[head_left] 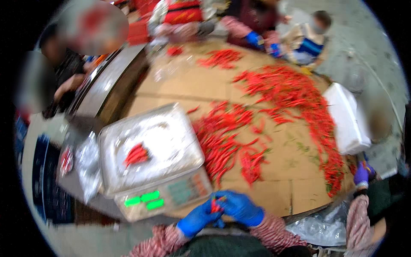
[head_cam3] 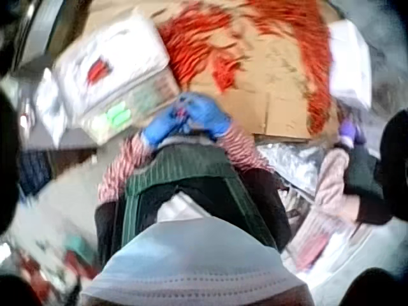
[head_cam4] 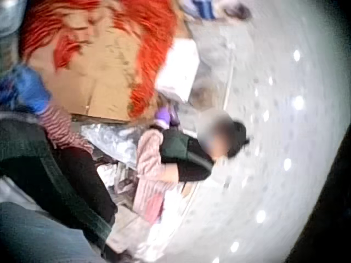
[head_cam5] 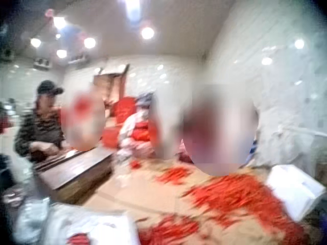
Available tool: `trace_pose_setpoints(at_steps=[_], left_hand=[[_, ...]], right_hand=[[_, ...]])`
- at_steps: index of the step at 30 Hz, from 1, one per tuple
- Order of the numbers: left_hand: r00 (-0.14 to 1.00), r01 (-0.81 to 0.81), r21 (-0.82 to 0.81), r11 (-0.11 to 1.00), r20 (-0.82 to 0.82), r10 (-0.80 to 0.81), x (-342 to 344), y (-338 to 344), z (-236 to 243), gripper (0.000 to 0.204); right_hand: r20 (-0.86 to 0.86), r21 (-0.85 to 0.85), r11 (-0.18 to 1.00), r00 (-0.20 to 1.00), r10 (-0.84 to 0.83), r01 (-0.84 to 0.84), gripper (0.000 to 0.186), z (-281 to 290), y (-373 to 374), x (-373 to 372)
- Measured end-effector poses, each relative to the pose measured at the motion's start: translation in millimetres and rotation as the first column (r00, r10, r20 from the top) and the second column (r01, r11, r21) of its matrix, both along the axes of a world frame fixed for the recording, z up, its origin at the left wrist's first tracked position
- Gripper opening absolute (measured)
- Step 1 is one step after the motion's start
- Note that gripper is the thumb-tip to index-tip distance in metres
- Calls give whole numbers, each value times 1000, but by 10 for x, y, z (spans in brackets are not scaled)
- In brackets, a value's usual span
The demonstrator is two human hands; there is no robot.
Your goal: The person selects red chili peppers from a large pile on a table, places them on a digital scale, and arranges them into clear plastic trays. The person then wraps the trays in plastic film and places them into a blue crate. The process is repeated multiple times in a commercial packing environment.
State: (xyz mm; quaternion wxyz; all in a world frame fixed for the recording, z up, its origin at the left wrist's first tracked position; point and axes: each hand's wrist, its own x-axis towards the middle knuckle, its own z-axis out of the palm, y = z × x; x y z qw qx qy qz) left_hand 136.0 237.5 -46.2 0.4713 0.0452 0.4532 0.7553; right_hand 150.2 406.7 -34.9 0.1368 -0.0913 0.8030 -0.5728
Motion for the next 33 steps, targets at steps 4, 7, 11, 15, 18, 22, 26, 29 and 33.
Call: trace_pose_setpoints(at_steps=[4,7,11,15,18,22,26,29,33], left_hand=[[999,-33,43,999,25,32,96,-111,124,27],[990,-121,164,979,86,108,126,-104,-41,28],[973,-171,139,975,177,145,74,-77,131,28],[969,-177,77,981,186,161,46,-79,196,29],[996,-92,73,993,11,91,59,-249,152,33],[815,-420,82,904,-405,415,-334,-838,554,33],[193,-714,-184,675,-979,-62,-1324,-1306,661,36],[-38,-814,-250,523,-877,-479,-1642,-1666,464,34],[77,-783,-432,449,-783,-618,-1846,-1837,204,47]], right_hand=[[89,-27,998,995,-51,54,32,315,-150,-18],[30,-13,985,985,-173,173,31,343,-216,-33],[-101,72,979,978,-184,192,28,314,-142,-136],[-180,120,986,979,-91,114,26,447,-228,-110],[-87,17,991,987,-133,135,29,463,-252,-85],[18,-68,959,961,-275,276,24,530,-130,-119],[61,-18,941,939,-337,339,21,480,-9,-156],[82,-102,956,960,-266,274,21,334,-7,-142],[26,-4,963,963,-268,268,19,152,172,-126]])
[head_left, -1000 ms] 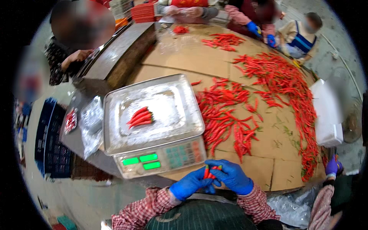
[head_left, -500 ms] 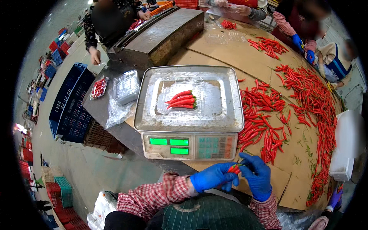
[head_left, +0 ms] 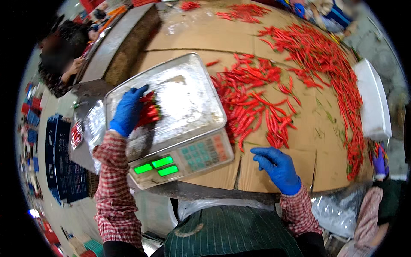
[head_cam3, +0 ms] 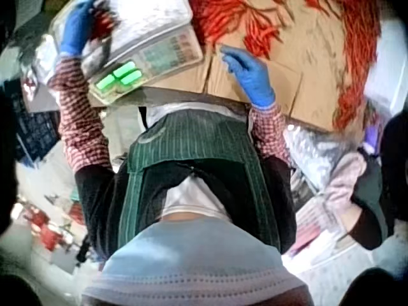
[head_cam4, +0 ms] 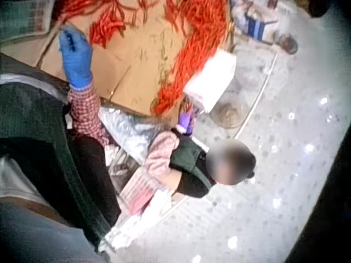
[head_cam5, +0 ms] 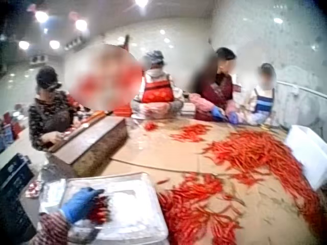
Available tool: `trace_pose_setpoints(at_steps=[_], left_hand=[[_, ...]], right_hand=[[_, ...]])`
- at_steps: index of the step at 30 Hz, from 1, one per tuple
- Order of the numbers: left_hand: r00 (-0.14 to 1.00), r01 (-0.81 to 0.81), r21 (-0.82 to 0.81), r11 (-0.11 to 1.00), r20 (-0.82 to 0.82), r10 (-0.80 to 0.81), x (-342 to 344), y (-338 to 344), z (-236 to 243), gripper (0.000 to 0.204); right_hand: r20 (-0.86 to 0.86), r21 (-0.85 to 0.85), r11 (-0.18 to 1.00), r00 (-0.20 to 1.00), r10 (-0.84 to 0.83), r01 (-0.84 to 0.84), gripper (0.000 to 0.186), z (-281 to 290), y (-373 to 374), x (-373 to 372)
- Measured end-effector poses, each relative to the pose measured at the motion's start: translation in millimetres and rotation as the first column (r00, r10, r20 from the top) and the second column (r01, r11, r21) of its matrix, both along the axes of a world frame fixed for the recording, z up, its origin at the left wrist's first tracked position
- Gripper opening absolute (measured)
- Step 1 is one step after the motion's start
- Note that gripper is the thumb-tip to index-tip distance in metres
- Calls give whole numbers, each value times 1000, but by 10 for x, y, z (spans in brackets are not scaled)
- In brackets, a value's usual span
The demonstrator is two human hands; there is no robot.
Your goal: The person selects red chili peppers from a large pile on a table, places them on a digital scale, and arranges them into clear plastic trays. The person then wraps the trays in plastic film and places them into a blue crate. The process is repeated multiple times in a commercial packing environment.
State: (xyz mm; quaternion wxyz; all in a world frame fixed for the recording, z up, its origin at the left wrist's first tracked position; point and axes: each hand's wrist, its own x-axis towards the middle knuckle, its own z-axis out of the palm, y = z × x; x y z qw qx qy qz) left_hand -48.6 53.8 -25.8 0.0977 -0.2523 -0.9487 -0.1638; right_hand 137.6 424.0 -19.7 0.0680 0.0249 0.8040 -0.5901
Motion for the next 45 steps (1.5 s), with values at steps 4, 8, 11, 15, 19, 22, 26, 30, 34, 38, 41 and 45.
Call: trace_pose_setpoints(at_steps=[4,8,11,15,19,22,26,30,34,38,41,45], left_hand=[[973,118,111,987,183,-137,11,186,300,50],[997,24,44,999,66,-27,221,214,585,47],[997,-50,129,990,65,42,485,503,799,43],[988,-80,325,942,153,31,867,779,896,46],[970,-61,356,933,240,-28,1234,1111,854,42],[862,-40,506,861,454,-226,1380,1348,656,39],[562,-339,715,612,675,-477,1483,1745,260,40],[317,-547,703,455,677,-664,1546,2110,-142,53],[100,-651,618,441,645,-757,1663,2277,-355,59],[-13,-614,549,567,711,-703,1644,2182,-412,54],[24,-652,579,489,661,-750,1677,2115,-361,39],[156,-770,579,268,578,-801,1643,2114,-295,41]], right_hand=[[40,-3,985,984,-175,175,20,-243,273,-64],[-19,213,950,973,-230,228,34,-534,298,-451],[37,546,813,964,-265,203,51,-477,108,-867],[-118,776,579,960,-255,249,61,-833,-66,-1067],[51,554,816,972,-228,163,55,-723,157,-1017],[177,44,960,944,-280,276,48,-800,417,-856],[285,-214,950,944,-164,229,35,-488,491,-625],[192,-230,968,980,-54,99,30,-395,375,-348],[144,-37,999,990,7,-2,29,-322,46,-39],[11,-104,992,998,-66,67,24,-349,8,50],[55,-256,951,985,-166,175,20,-329,64,45],[193,-439,887,979,-60,141,16,-265,172,91]])
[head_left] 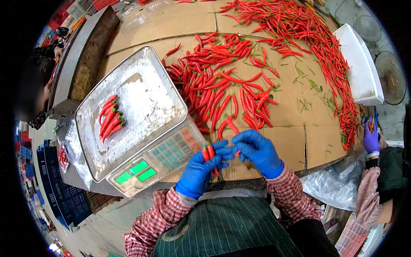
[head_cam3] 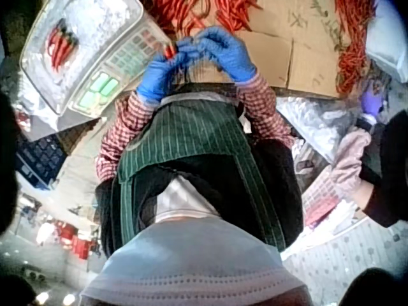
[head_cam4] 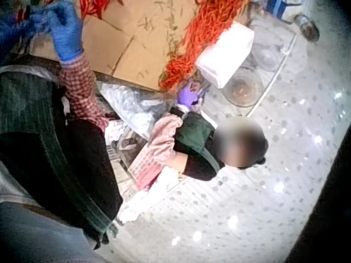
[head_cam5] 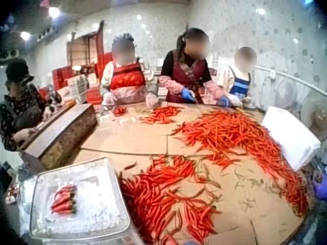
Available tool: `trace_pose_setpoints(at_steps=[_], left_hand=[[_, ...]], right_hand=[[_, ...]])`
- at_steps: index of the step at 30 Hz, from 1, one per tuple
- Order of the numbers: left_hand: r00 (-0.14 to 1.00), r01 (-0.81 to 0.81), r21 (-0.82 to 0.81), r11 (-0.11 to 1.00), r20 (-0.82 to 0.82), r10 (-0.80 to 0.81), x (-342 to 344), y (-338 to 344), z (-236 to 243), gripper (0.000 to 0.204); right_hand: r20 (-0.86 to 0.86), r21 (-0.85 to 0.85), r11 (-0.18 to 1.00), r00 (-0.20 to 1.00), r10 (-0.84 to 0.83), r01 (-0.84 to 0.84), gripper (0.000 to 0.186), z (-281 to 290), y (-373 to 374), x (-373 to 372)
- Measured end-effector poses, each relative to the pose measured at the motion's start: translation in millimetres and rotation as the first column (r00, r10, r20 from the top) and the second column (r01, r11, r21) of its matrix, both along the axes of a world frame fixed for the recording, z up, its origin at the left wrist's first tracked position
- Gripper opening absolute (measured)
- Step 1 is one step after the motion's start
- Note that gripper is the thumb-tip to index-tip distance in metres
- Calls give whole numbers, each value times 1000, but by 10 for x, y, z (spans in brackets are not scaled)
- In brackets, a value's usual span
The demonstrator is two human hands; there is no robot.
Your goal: The person selects red chili peppers from a large pile on a table, places them on a digital scale, and arranges them into clear plastic trays. The person then wraps the trays in plastic film and places them into a blue crate. The process is repeated multiple times in a commercial packing environment.
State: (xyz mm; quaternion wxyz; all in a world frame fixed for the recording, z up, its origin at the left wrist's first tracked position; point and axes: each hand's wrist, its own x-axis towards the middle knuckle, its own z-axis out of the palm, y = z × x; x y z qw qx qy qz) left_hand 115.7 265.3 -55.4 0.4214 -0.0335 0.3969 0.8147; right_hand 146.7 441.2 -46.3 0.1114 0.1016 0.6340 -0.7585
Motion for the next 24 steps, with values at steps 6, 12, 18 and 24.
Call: trace_pose_setpoints(at_steps=[6,12,18,24], left_hand=[[984,-138,90,986,125,126,37,-29,-12,37],[958,-271,85,959,115,261,37,-245,-20,39],[970,-221,-71,973,86,226,26,-224,60,38],[966,-244,-128,961,48,252,60,-210,7,34]], right_hand=[[-56,539,750,872,486,-384,22,95,-216,125],[-284,731,682,922,263,30,17,-25,44,-240],[-233,972,158,788,570,174,20,-426,100,-665],[-319,766,640,835,448,-51,16,-29,380,-414]])
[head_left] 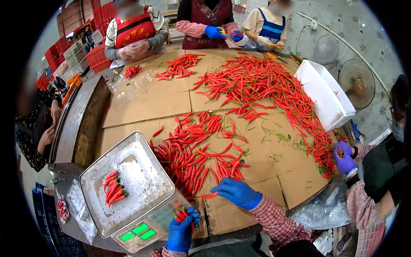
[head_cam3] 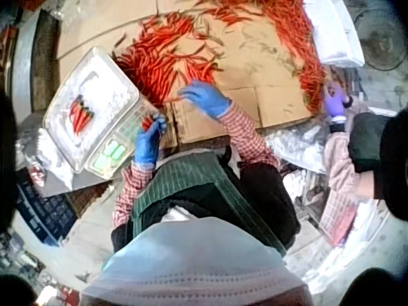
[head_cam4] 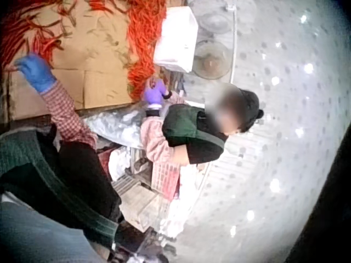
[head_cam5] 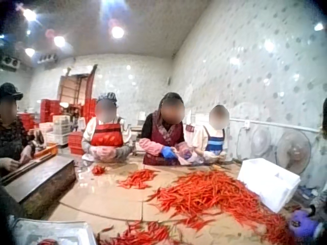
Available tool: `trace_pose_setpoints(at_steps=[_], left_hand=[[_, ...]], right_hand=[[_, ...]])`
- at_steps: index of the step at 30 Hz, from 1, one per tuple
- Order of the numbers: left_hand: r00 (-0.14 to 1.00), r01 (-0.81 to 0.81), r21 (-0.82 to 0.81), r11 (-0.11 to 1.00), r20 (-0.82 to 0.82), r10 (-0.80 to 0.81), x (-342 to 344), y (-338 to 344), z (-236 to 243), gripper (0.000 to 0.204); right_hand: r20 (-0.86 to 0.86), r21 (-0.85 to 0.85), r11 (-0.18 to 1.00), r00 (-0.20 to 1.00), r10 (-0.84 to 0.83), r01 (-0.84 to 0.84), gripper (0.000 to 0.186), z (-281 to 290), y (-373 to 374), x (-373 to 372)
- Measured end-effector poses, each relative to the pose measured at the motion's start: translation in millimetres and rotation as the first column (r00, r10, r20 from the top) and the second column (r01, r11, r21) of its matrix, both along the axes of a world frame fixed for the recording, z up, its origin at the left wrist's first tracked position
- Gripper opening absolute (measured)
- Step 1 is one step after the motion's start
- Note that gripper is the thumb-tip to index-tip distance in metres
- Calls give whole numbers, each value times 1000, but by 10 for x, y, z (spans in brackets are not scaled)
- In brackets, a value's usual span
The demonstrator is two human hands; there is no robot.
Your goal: The person selects red chili peppers from a large pile on a table, places them on a digital scale, and arranges them into clear plastic trays. The person then wraps the trays in plastic film and places them into a blue crate. The process is repeated multiple times in a commercial packing environment.
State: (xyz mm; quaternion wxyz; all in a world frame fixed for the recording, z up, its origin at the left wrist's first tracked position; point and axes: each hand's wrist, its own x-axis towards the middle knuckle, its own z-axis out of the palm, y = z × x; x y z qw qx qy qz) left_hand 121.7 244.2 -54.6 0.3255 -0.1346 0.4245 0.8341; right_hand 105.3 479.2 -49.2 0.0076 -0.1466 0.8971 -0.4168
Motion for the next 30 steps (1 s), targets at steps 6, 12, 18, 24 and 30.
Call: trace_pose_setpoints(at_steps=[6,12,18,24,30], left_hand=[[953,273,-190,943,-81,-293,25,137,49,24],[933,349,61,935,68,-353,117,49,34,27],[937,339,67,939,71,-343,140,73,-87,28],[973,202,139,969,88,-215,42,120,-149,35],[977,174,183,968,91,-193,-62,137,-55,44]], right_hand=[[326,-340,934,918,227,-110,22,430,-127,270],[188,-210,975,976,112,-71,29,113,-392,378],[369,-346,913,926,-78,215,27,61,-221,288],[-128,372,758,839,-529,535,22,-322,252,-339],[-72,341,779,841,-536,526,23,-349,177,-552]])
